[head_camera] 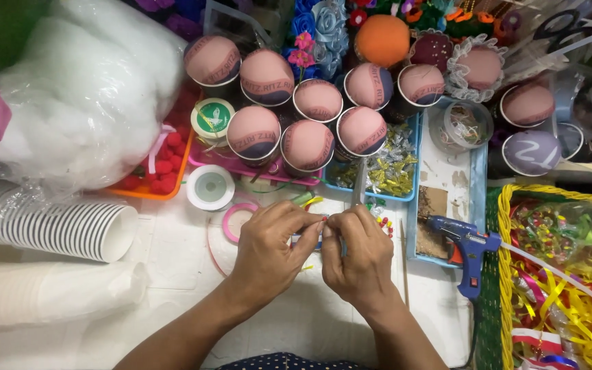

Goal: Threading a thin red ribbon through small decorative beads for jewelry or handicraft.

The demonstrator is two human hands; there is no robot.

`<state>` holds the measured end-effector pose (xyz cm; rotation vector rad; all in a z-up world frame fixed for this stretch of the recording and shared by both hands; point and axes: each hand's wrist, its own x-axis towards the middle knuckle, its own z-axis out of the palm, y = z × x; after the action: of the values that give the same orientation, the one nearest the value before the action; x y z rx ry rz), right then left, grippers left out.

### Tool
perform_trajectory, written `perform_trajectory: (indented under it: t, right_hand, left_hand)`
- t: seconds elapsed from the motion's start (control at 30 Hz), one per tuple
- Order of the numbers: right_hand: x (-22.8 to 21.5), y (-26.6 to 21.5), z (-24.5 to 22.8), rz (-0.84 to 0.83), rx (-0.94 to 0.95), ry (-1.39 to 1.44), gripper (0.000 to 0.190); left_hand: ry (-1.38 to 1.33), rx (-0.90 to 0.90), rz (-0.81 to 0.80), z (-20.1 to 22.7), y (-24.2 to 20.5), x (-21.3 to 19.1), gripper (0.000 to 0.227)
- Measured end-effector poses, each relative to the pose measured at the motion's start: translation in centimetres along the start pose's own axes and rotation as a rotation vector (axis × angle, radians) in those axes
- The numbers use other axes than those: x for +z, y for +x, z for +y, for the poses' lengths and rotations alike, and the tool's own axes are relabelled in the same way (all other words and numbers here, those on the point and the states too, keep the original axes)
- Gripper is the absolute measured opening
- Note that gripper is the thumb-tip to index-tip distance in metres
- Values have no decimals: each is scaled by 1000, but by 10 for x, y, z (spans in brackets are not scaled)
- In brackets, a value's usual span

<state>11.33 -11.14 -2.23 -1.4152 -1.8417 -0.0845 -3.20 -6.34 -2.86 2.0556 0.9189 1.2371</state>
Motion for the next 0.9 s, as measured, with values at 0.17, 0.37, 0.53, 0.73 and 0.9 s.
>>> perform_trajectory:
  t: [0.17, 0.37, 0.53, 0.73, 0.9]
  right_hand:
    - [-5, 1, 6, -63, -2, 18, 10]
    - [-8, 1, 13, -120, -21, 28, 9]
    - [-11, 0, 28, -75, 76, 139, 12]
    - [-19, 5, 21, -93, 150, 311, 18]
    - [-19, 3, 20, -157, 123, 286, 9]
  left_hand:
    - [7, 1, -24, -4, 0, 0, 5]
    - [-116, -104, -139, -4, 2, -7, 9]
    - [-216, -200, -175, -8, 6, -7, 13]
    - [-155, -153, -212, -10, 3, 2, 15]
    - [-154, -98, -207, -9, -1, 5, 17]
